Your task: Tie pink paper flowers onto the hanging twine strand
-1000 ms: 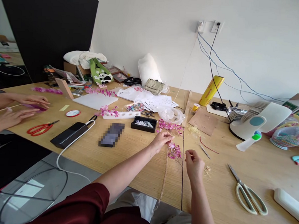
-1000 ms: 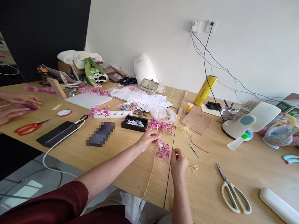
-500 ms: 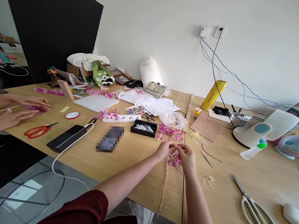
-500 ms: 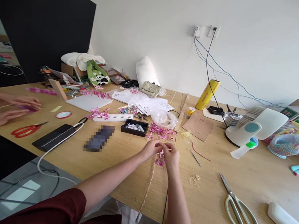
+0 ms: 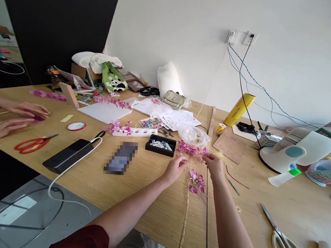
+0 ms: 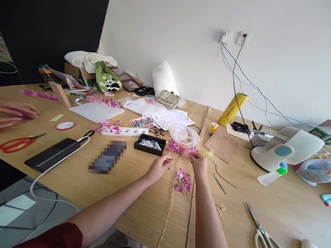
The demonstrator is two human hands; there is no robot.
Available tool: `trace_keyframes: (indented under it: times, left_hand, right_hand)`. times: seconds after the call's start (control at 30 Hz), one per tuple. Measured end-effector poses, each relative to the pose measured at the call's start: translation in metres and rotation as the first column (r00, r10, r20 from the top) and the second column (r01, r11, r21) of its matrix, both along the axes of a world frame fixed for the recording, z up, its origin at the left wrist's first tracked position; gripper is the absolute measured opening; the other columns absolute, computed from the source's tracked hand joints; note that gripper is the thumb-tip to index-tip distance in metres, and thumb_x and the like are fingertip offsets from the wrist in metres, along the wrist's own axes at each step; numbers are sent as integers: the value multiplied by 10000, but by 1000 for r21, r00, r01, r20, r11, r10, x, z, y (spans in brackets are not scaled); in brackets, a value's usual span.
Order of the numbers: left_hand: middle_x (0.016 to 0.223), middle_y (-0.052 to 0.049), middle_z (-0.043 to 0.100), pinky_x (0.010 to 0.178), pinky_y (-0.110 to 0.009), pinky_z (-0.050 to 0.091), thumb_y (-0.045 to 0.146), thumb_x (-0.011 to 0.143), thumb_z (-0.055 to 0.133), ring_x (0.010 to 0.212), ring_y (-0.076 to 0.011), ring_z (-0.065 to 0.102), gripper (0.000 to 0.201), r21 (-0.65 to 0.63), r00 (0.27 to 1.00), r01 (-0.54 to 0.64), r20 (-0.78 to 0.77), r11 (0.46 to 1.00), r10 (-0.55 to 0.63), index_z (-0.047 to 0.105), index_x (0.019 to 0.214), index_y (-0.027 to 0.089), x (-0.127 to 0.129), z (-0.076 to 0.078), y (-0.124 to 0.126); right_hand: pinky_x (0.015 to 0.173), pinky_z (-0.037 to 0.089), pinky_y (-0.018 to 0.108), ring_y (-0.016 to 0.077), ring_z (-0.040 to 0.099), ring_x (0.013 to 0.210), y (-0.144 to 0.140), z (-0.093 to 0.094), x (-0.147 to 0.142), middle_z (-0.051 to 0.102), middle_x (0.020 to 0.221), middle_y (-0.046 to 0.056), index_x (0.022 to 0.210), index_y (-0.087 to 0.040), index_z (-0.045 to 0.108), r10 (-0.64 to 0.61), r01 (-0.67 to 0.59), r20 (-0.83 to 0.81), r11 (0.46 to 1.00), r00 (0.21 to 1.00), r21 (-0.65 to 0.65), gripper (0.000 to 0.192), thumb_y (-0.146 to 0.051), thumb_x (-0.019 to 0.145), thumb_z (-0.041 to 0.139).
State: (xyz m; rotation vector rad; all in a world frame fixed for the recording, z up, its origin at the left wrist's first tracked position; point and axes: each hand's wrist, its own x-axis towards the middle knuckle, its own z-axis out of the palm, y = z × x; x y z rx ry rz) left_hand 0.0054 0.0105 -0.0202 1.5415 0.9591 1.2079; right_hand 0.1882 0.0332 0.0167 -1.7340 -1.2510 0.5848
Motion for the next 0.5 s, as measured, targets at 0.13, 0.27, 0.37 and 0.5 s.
trace_keyframes:
  times: [0.13, 0.27, 0.37, 0.5]
  left_hand:
    - [674, -6, 550, 576, -216, 391, 319, 800, 471, 586, -113, 493, 186, 24, 995, -82, 51, 996, 81, 561, 859, 167, -14, -10, 3]
    - [633, -8, 523, 621, -234, 378, 284, 818, 451, 613, -126, 478, 182, 165, 993, -99, -47, 981, 108, 574, 751, 168, -15, -15, 2]
    - [689, -42, 544, 699, -281, 396, 232, 827, 431, 712, -161, 498, 195, 331, 974, -81, -175, 940, 146, 587, 727, 170, -13, -13, 0]
    - [920, -88, 588, 880, -384, 387, 162, 828, 408, 987, -215, 494, 216, 530, 919, -9, -330, 848, 216, 609, 904, 185, -8, -11, -4]
  right_hand:
    - [454, 329, 240, 137, 482, 454, 30, -2, -9, 526, 442, -10, 584, -164, 640, -24, 36, 204, 998, 979, -53, 181, -326, 610, 563]
    - [513, 346, 273, 187, 539, 541, 47, -4, -19, 581, 496, 33, 551, -191, 656, -56, 84, 320, 994, 946, -75, 98, -262, 582, 597]
    - [566, 356, 291, 212, 569, 636, 43, -1, -20, 632, 608, 70, 622, -211, 679, -86, 124, 408, 990, 909, -68, 96, -233, 603, 588]
    - [578, 367, 288, 218, 588, 679, 14, 7, -14, 670, 720, 76, 769, -230, 692, -72, 97, 535, 995, 841, -18, 198, -251, 696, 509]
